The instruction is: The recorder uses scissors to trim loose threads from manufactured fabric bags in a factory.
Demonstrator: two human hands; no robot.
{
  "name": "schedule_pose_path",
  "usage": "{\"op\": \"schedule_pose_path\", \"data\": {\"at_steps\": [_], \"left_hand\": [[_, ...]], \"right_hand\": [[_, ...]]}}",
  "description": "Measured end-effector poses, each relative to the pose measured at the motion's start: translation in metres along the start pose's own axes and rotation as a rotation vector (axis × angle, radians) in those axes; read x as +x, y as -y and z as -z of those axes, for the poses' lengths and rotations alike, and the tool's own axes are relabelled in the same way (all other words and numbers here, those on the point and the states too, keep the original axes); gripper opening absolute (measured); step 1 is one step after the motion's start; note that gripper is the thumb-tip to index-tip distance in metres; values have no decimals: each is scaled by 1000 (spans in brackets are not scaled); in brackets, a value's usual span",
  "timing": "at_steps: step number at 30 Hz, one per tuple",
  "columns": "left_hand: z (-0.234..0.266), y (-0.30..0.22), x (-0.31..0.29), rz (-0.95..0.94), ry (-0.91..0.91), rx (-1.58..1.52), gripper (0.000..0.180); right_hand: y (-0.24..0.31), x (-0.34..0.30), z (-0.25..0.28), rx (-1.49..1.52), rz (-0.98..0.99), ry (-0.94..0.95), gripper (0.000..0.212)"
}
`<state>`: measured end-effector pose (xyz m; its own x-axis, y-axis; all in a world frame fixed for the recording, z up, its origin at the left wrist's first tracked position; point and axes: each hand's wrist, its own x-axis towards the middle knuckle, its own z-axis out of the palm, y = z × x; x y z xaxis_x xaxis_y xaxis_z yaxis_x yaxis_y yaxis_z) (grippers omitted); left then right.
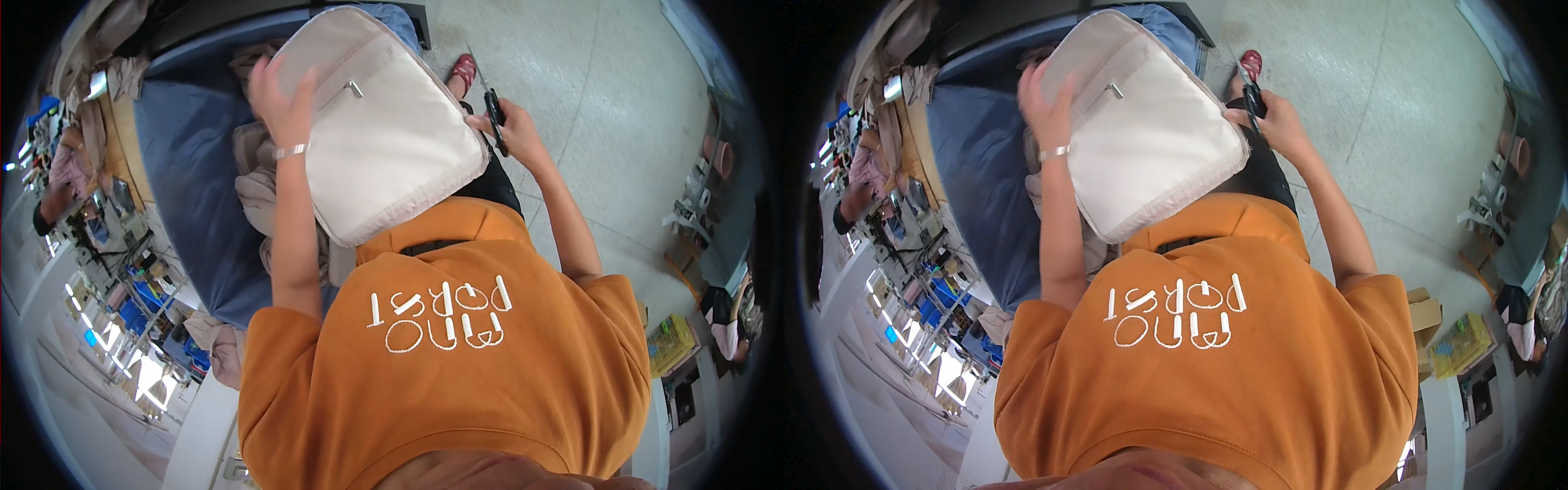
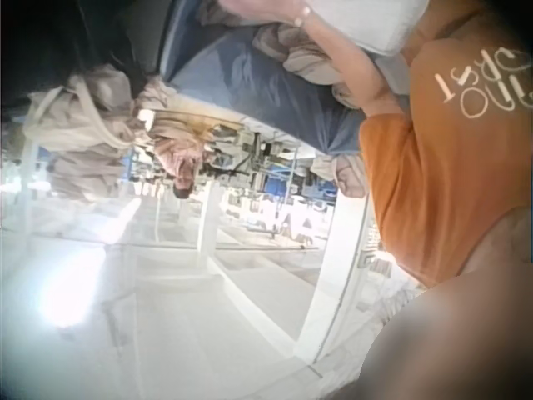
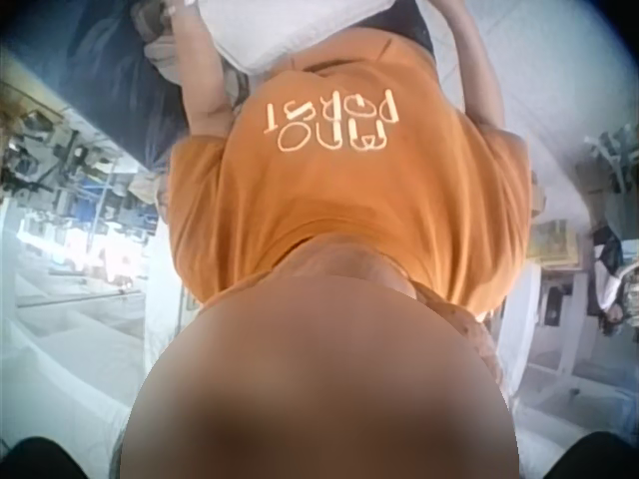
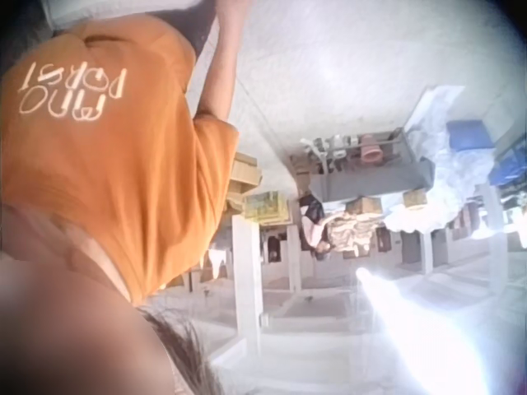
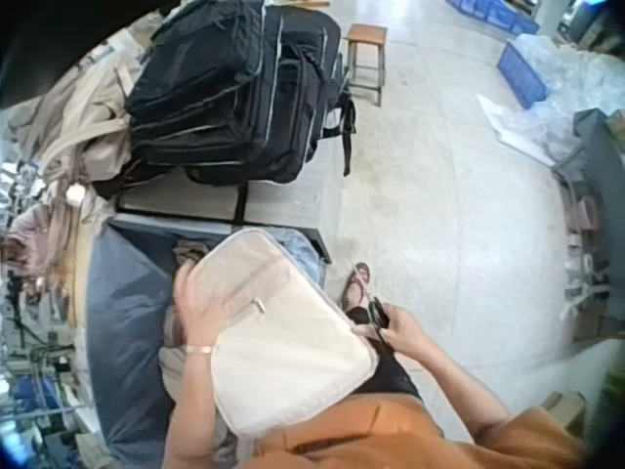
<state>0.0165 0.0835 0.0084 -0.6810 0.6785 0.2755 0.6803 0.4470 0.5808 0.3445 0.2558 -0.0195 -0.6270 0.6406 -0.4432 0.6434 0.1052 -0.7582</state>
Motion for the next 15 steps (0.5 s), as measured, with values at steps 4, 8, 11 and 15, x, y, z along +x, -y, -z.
{"op": "schedule_pose_path", "data": {"at_steps": [4,8,11,15], "left_hand": [[51,4,-106,580,-225,-68,62],[52,-11,-173,1103,-171,-754,65],[45,-22,-188,1236,-103,-1022,56],[48,-35,-193,1147,27,-1051,51]], "right_hand": [[-10,-28,10,294,-209,107,41],[-3,-46,9,554,-210,120,42],[6,-60,-1,664,-115,40,35],[7,-58,-3,713,-25,-61,27]]}}
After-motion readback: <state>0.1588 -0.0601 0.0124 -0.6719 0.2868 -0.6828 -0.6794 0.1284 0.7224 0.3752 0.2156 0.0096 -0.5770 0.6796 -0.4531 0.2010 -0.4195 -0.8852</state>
